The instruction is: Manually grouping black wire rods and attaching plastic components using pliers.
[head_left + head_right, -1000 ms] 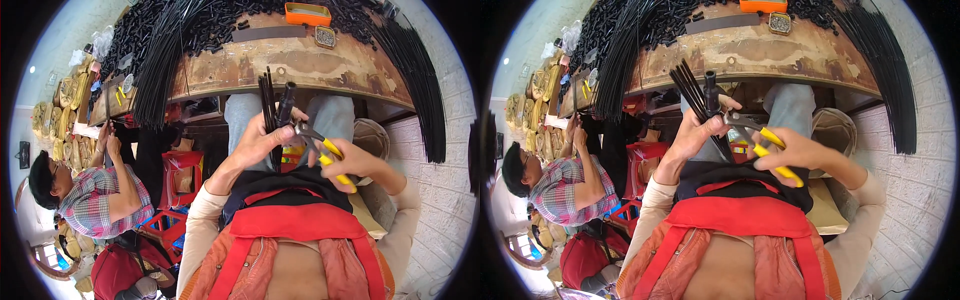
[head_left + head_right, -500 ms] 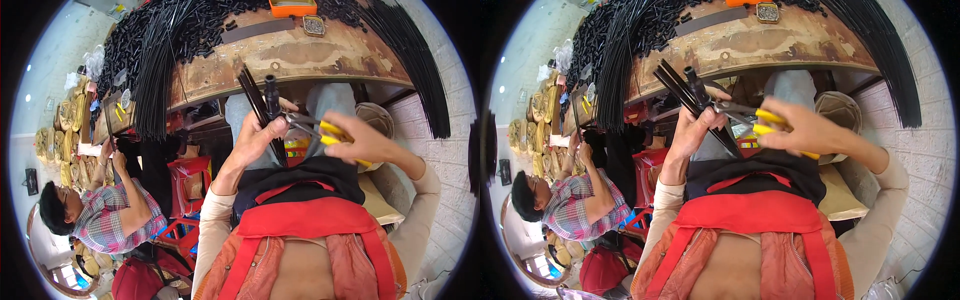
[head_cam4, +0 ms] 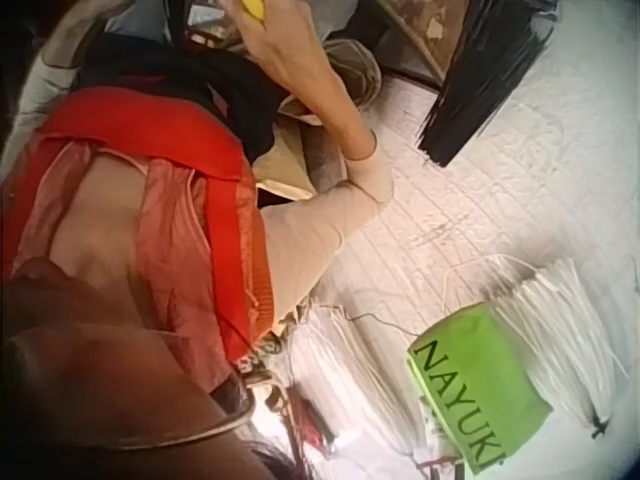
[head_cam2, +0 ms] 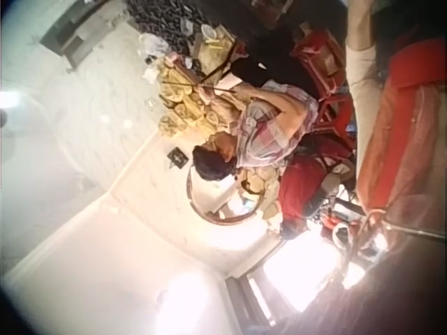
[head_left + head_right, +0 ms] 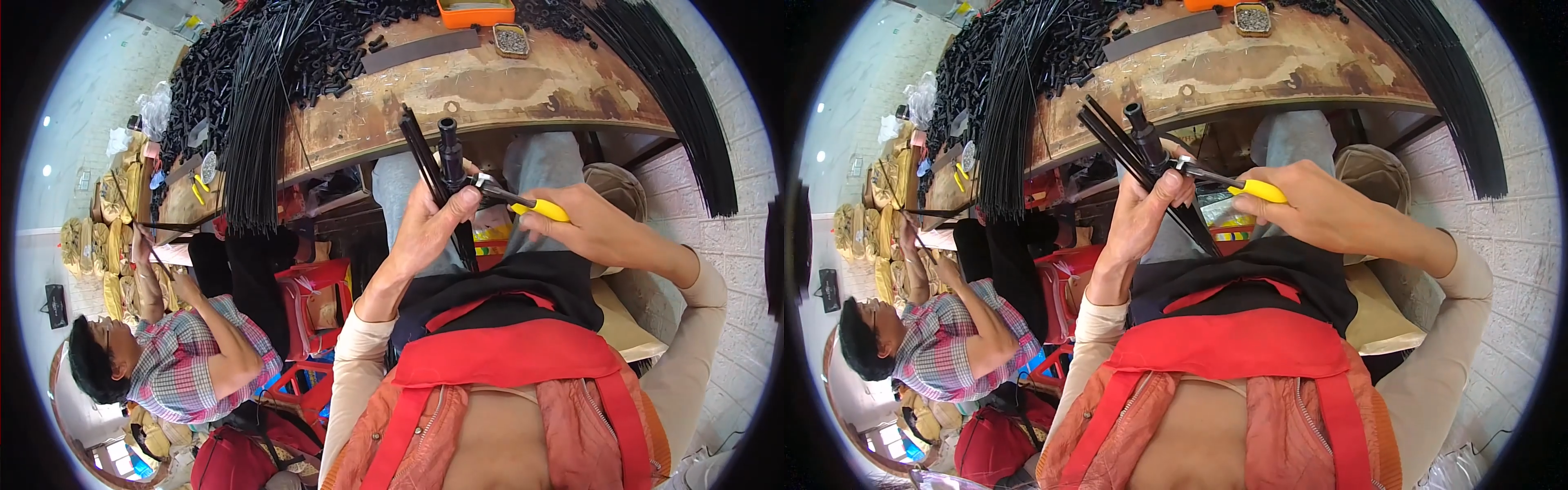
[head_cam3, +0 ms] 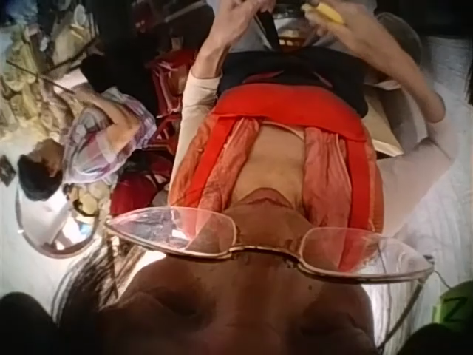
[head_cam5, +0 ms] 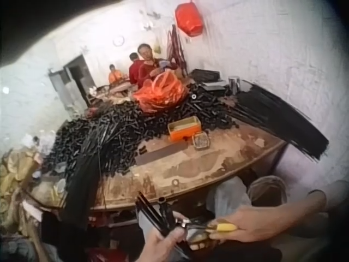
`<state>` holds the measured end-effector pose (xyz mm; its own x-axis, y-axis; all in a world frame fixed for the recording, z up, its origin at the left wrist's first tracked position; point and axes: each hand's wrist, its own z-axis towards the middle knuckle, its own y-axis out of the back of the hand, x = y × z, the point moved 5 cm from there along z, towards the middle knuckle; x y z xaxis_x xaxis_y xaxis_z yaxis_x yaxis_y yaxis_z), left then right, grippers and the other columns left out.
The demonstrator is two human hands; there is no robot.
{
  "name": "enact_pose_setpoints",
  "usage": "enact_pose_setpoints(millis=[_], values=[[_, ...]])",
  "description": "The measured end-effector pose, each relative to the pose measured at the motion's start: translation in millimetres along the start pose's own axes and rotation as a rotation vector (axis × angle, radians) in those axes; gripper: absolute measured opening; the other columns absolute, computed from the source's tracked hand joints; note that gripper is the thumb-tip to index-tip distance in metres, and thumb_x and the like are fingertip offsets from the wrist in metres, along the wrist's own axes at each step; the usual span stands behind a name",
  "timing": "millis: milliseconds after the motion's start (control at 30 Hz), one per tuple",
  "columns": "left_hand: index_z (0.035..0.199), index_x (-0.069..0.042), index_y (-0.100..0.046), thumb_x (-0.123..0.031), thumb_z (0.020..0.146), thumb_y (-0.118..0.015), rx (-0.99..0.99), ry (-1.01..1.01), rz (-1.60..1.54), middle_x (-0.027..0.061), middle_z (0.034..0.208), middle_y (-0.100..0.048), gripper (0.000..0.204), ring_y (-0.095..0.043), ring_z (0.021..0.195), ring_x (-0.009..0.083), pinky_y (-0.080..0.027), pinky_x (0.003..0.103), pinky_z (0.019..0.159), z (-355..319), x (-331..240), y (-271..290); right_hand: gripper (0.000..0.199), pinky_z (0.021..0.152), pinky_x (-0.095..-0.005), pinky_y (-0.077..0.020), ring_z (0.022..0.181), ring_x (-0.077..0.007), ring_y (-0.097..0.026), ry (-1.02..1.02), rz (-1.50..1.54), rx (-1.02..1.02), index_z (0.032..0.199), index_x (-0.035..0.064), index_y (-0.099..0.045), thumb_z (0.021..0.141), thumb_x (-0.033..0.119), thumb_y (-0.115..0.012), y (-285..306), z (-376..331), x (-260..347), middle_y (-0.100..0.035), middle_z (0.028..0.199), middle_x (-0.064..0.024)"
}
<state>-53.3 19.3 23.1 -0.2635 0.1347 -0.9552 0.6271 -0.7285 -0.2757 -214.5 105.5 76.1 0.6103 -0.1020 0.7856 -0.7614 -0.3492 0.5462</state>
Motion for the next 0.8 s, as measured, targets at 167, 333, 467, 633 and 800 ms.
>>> enact_pose_setpoints(millis=[167, 333, 467, 633, 800], values=[[0.108, -0.001, -0.049, -0.027, 0.096, -0.059, -0.030, 0.012, 0.018, 0.0003, 0.076, -0.046, 0.030, -0.039, 0.066, 0.0090, -0.036, 0.026, 0.062, 1, 1, -6, 0.037, 0.058, -0.0330, -0.0443, 0.056, -0.0189, -0.057, -0.020, 0.117, 0.025, 0.092, -0.0022, -0.057, 0.097, 0.034, -0.053, 2, -8, 3, -0.060, 0.068, -0.0103], [0.107, -0.002, -0.050, -0.025, 0.091, -0.065, 0.095, 0.090, -0.027, 0.0018, 0.077, -0.050, 0.031, -0.045, 0.068, 0.0096, -0.038, 0.026, 0.062, -3, -5, -5, 0.040, 0.043, -0.0230, -0.0342, 0.048, -0.0069, -0.046, -0.225, 0.579, 0.355, 0.084, 0.0033, -0.052, 0.099, 0.040, -0.049, -11, -14, -8, -0.047, 0.062, 0.0000], [0.101, 0.000, -0.054, -0.027, 0.082, -0.074, 0.112, 0.113, 0.015, 0.0060, 0.079, -0.057, 0.038, -0.053, 0.068, 0.0127, -0.041, 0.026, 0.058, -13, -10, -12, 0.040, 0.044, -0.0228, -0.0339, 0.045, -0.0072, -0.041, -0.365, 0.658, 0.610, 0.079, 0.0017, -0.054, 0.101, 0.034, -0.047, -9, -25, 1, -0.048, 0.058, -0.0004], [0.120, 0.004, -0.049, -0.033, 0.090, -0.065, -0.081, 0.040, 0.041, 0.0008, 0.076, -0.048, 0.050, -0.048, 0.069, 0.0109, -0.041, 0.026, 0.062, 9, -7, -2, 0.029, 0.051, -0.0291, -0.0391, 0.054, -0.0144, -0.046, -0.026, 0.330, 0.042, 0.081, 0.0004, -0.054, 0.093, 0.026, -0.061, 1, 11, -38, -0.052, 0.066, -0.0074], [0.125, 0.005, -0.046, -0.024, 0.100, -0.048, -0.054, 0.049, 0.059, 0.0018, 0.075, -0.048, 0.039, -0.049, 0.072, 0.0127, -0.045, 0.031, 0.075, 38, 5, 11, 0.018, 0.069, -0.0410, -0.0473, 0.080, -0.0367, -0.061, 0.342, -0.325, -0.589, 0.094, 0.0032, -0.061, 0.076, 0.004, -0.063, 98, 78, -89, -0.062, 0.084, -0.0182]])
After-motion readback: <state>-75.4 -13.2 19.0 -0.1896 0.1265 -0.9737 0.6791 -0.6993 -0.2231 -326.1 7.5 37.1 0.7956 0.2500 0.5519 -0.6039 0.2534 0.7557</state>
